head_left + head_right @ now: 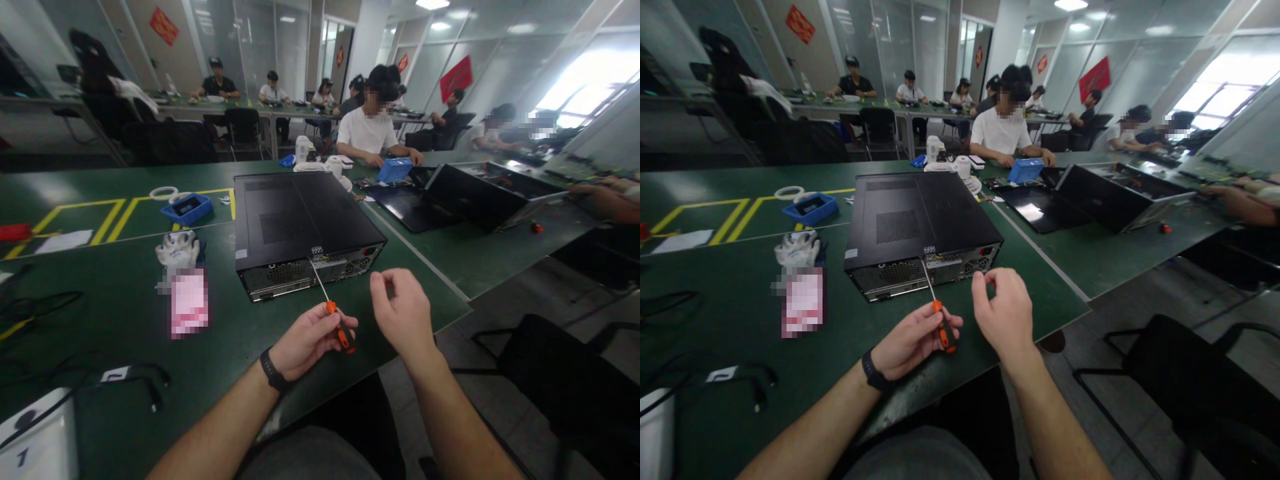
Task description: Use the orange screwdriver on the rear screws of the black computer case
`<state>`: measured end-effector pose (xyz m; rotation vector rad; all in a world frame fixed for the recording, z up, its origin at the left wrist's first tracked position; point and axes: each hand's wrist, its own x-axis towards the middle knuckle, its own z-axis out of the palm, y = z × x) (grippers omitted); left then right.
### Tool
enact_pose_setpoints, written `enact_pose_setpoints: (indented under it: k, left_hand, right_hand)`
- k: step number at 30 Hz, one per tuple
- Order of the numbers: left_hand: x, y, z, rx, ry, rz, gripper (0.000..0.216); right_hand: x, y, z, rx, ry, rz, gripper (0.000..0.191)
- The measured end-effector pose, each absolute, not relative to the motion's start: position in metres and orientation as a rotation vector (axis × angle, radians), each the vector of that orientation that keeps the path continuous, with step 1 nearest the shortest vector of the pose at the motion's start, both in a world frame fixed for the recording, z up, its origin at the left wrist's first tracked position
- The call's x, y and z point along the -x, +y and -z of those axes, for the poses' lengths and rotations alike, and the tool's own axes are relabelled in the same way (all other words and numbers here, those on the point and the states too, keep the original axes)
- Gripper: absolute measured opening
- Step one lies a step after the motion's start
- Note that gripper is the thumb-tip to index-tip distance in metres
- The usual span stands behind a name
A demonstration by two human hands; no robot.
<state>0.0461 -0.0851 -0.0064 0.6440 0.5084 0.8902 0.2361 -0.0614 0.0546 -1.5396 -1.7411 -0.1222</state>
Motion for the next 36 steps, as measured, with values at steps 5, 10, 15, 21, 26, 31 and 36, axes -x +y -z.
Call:
enact_pose_setpoints:
  k: [5, 10, 15, 21, 26, 31, 36]
  left_hand:
    - [-0.047, -0.085, 0.010, -0.570, 0.363, -0.826, 0.035]
    - [-0.050, -0.084, 0.011, -0.508, 0.249, -0.817, 0.033]
    - [-0.050, -0.085, 0.017, -0.443, 0.208, -0.816, 0.032]
    - [-0.051, -0.089, 0.022, -0.401, 0.199, -0.809, 0.031]
    - [-0.047, -0.091, 0.017, -0.370, 0.120, -0.787, 0.029]
    - [-0.042, -0.091, 0.016, -0.355, 0.061, -0.770, 0.033]
    - [-0.048, -0.093, 0.023, -0.359, 0.062, -0.803, 0.021]
  right_hand:
    - [-0.236, 0.022, -0.074, 1.641, -1.798, 0.245, 0.032]
    - [-0.213, 0.097, -0.084, 1.857, -1.875, 0.175, 0.051]
    - [-0.206, 0.140, -0.078, 1.990, -1.922, 0.033, 0.070]
    - [-0.206, 0.147, -0.079, 2.050, -1.960, -0.016, 0.077]
    - [-0.202, 0.159, -0.081, 2.056, -1.897, 0.040, 0.076]
    - [-0.204, 0.173, -0.074, 2.066, -1.859, 0.055, 0.075]
    - [-0.206, 0.175, -0.072, 2.065, -1.870, 0.042, 0.074]
